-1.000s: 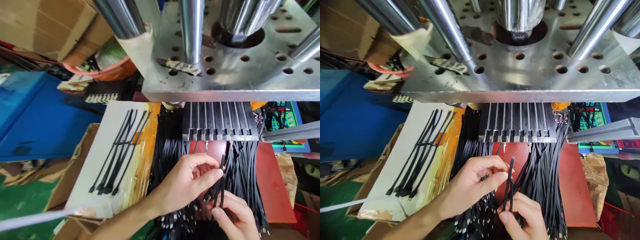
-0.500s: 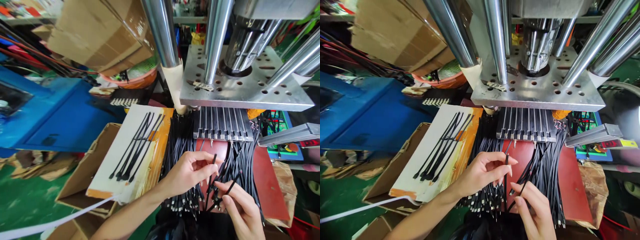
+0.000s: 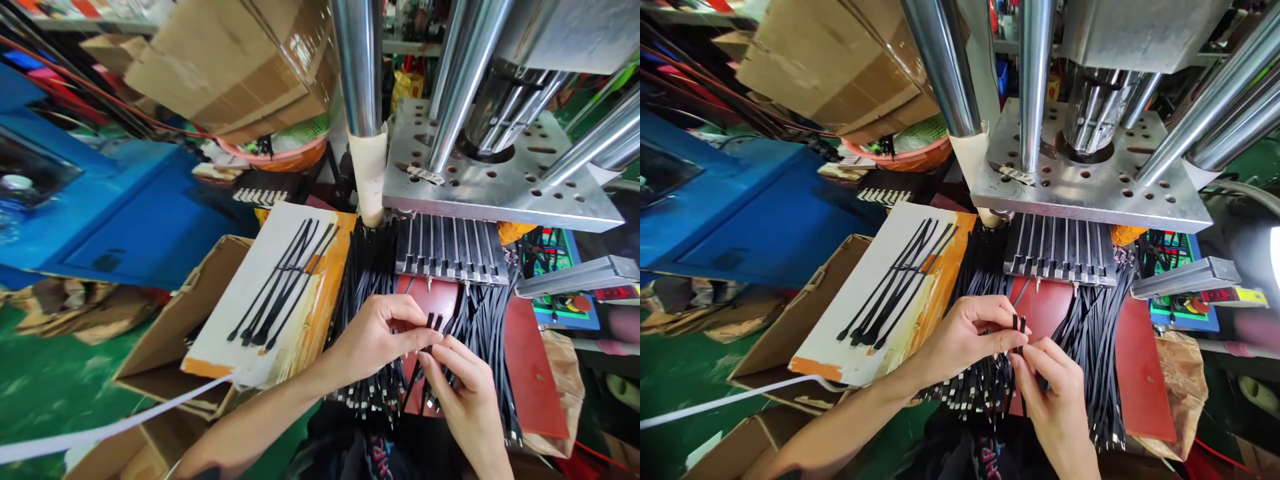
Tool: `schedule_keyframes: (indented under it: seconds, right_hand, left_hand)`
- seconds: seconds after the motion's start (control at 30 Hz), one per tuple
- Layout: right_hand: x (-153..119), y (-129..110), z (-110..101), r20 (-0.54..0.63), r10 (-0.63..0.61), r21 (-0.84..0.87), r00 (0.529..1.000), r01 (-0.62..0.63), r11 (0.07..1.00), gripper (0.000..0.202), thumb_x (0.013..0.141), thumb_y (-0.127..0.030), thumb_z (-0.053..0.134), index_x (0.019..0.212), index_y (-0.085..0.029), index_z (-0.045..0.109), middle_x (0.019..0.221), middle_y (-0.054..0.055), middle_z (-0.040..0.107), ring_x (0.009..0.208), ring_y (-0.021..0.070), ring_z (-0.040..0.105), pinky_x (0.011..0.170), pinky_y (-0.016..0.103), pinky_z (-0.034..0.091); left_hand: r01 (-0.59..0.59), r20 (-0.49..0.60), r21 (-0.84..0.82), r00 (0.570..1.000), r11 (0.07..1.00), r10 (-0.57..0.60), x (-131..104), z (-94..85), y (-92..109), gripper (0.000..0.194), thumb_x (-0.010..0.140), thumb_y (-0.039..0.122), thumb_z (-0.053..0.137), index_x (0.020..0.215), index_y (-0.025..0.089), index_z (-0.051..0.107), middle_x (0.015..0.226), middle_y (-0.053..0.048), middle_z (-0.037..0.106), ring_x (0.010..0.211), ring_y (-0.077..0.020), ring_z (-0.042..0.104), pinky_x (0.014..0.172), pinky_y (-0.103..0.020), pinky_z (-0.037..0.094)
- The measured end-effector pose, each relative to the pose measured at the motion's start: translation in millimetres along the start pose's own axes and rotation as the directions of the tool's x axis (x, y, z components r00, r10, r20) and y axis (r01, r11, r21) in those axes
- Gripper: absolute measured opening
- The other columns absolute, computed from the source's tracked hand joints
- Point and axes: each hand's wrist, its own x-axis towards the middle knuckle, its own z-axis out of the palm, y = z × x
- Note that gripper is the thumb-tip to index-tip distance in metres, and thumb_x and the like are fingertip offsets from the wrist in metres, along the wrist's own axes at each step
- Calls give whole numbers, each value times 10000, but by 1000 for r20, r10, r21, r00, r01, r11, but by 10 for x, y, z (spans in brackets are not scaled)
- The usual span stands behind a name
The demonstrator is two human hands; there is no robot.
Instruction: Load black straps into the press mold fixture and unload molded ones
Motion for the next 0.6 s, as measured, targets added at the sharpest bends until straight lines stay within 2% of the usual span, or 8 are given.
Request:
schedule_keyframes:
  seconds: [0.13, 0.2, 0.27, 0.37, 0.43, 0.47, 0.5, 0.6]
  right_hand:
    - [-5, 109, 32, 34, 87, 4, 996, -87, 996, 279, 1014, -262, 617, 742, -209, 596, 716, -11, 581, 647, 123, 576, 594, 206, 492]
    - [-83, 175, 73, 86, 162, -2, 983, -162, 987, 336, 1011, -337, 611, 702, -220, 554, 681, -16, 543, 603, 135, 535, 557, 238, 473]
    - [-189, 213, 97, 221, 243, 8, 945, -251, 968, 334, 995, -433, 619, 720, -247, 580, 676, -10, 554, 586, 168, 541, 531, 282, 481]
    - [-238, 191, 3, 415, 306, 18, 857, -344, 939, 366, 989, -531, 598, 743, -262, 626, 691, 5, 613, 604, 201, 584, 545, 320, 515]
    - [-86, 150, -169, 467, 328, -23, 821, -359, 933, 421, 1012, -527, 577, 718, -231, 628, 660, -2, 607, 595, 171, 574, 540, 286, 493]
    - [56, 136, -271, 462, 328, -48, 824, -347, 937, 441, 1018, -520, 580, 705, -214, 628, 633, -9, 589, 578, 150, 555, 524, 263, 464]
    - [238, 132, -370, 444, 318, -67, 838, -323, 944, 454, 1012, -520, 601, 690, -202, 628, 608, -16, 570, 561, 132, 533, 511, 246, 433]
    - [921, 195, -549, 311, 229, -75, 923, -216, 974, 480, 951, -564, 696, 653, -197, 611, 553, -32, 537, 520, 107, 478, 498, 236, 380]
  left_hand:
    - [-156, -8, 179, 987, 971, 160, 41, -8, 23, 226, 946, 325, 779, 818, 141, 801, 833, -36, 733, 773, -128, 665, 744, -241, 511]
    - [-216, -59, 242, 970, 946, 236, 125, -50, 13, 182, 951, 296, 771, 844, 152, 800, 877, -34, 734, 800, -128, 667, 779, -246, 520]
    - [-261, -160, 307, 934, 915, 320, 266, -134, -31, 161, 948, 289, 771, 859, 157, 793, 950, -44, 732, 867, -140, 681, 846, -265, 538]
    - [-300, -265, 430, 860, 852, 437, 579, -310, -171, 154, 952, 279, 758, 856, 162, 785, 1180, -93, 728, 1133, -197, 690, 1079, -358, 513]
    - [-277, -281, 507, 843, 816, 460, 841, -422, -289, 148, 955, 253, 745, 848, 158, 780, 1297, -122, 706, 1268, -234, 652, 1169, -420, 468]
    - [-254, -283, 539, 843, 803, 457, 982, -468, -343, 147, 953, 247, 744, 845, 152, 776, 1302, -131, 708, 1282, -247, 647, 1175, -437, 467]
    - [-228, -289, 563, 846, 794, 448, 1124, -507, -388, 149, 952, 245, 744, 845, 145, 770, 1271, -137, 722, 1262, -254, 657, 1158, -444, 486]
    - [-162, -326, 595, 847, 787, 421, 1465, -584, -453, 106, 965, 223, 719, 921, 134, 757, 1146, -129, 766, 1177, -255, 693, 1085, -429, 544]
